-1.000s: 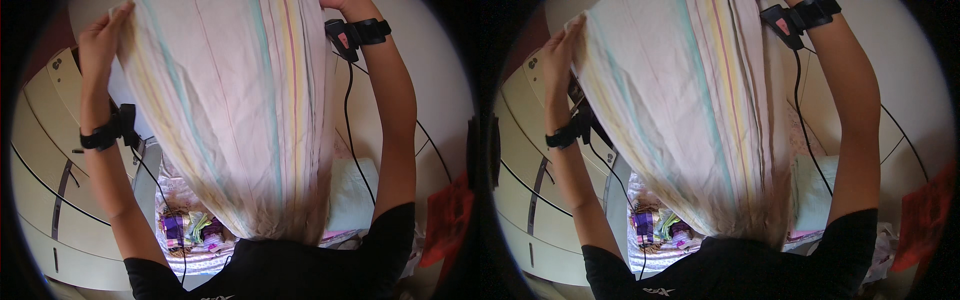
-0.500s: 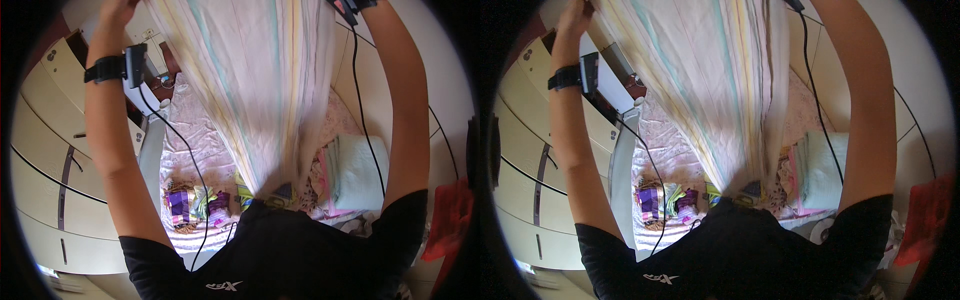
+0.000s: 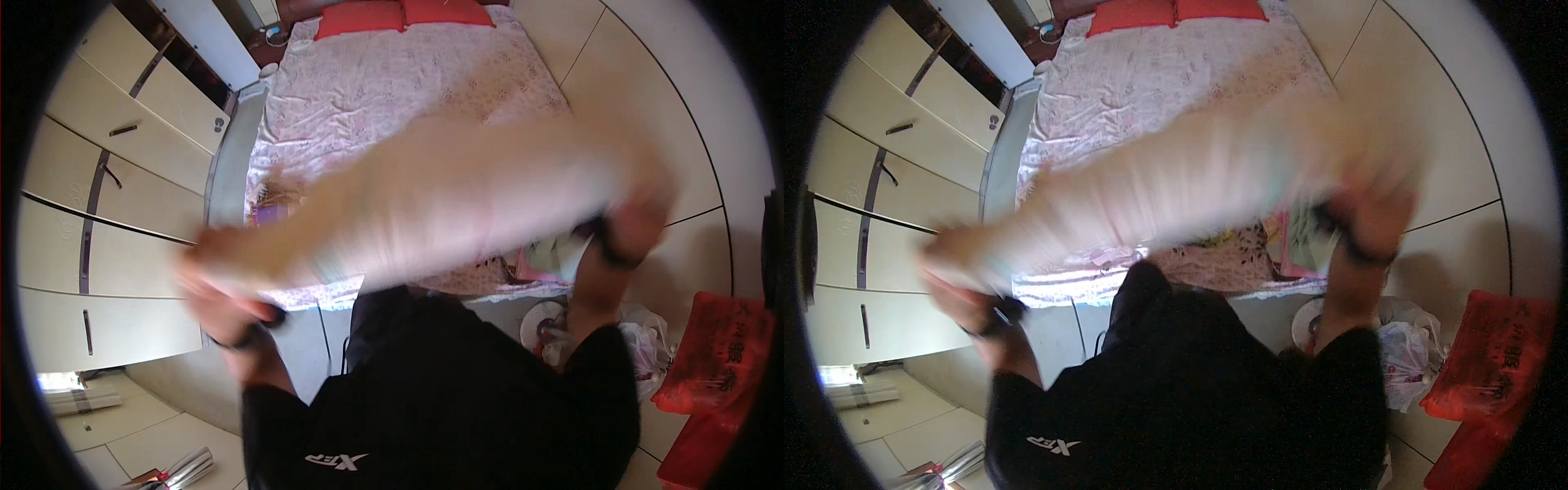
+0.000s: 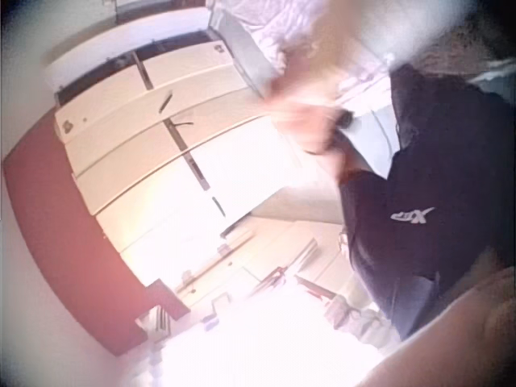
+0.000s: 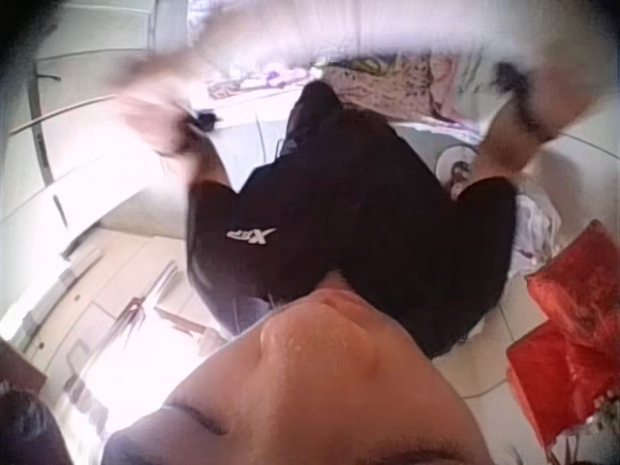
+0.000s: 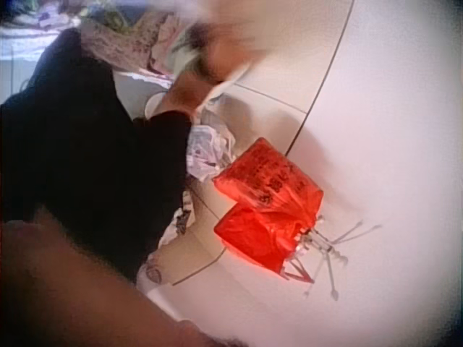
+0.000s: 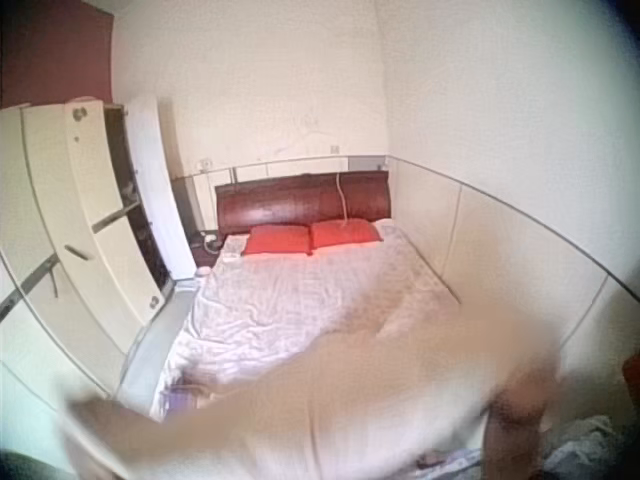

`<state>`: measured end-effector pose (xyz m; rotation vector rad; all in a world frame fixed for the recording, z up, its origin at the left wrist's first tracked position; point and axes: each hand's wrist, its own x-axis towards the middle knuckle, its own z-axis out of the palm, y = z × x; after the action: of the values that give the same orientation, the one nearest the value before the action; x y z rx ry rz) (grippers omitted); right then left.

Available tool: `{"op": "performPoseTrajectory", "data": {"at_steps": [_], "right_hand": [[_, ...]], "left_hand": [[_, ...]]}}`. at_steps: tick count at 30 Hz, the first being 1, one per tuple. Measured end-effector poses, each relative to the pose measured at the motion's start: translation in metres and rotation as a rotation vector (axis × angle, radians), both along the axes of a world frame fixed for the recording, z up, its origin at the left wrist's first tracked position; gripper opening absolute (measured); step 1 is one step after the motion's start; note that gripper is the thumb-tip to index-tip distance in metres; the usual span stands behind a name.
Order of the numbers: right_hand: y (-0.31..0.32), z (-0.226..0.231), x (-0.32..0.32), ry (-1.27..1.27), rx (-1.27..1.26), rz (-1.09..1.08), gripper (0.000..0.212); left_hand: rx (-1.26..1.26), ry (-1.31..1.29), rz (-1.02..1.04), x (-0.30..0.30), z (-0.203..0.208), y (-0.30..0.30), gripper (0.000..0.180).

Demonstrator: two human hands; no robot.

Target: The person folds a towel, a striped sheet, and a green patterned cloth by hand on a bed, adding each item to a stack of linens.

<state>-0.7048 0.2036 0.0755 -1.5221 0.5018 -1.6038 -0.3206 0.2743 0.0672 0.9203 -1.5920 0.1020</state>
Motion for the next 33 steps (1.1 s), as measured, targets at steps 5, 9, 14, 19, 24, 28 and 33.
{"op": "performPoseTrajectory", "data": {"at_steps": [5,9,14,19,24,28,33], "right_hand": [[0.105,-0.220,0.000,0.335,0.845,0.363,0.034],[0.168,-0.301,0.023,0.389,1.184,0.556,0.037],[0.209,-0.336,0.053,0.531,1.319,0.346,0.030],[0.292,-0.328,0.045,0.177,1.352,0.229,0.028],[0.357,-0.381,0.025,0.358,1.540,0.256,0.034],[0.359,-0.360,0.050,0.479,1.553,0.288,0.042],[0.345,-0.385,0.036,0.469,1.077,-0.074,0.052]], "left_hand": [[1.066,1.105,-0.557,-0.018,-0.189,0.117,0.015],[1.655,1.441,-0.424,-0.006,-0.273,0.180,0.022],[1.840,0.247,-0.195,0.022,-0.365,0.213,0.029],[1.399,1.062,-0.402,0.013,-0.327,0.255,0.021],[1.583,0.675,-0.310,0.016,-0.359,0.345,0.028],[1.595,0.550,-0.360,0.011,-0.383,0.377,0.021],[0.984,0.507,-0.382,0.005,-0.347,0.343,0.010]]}}
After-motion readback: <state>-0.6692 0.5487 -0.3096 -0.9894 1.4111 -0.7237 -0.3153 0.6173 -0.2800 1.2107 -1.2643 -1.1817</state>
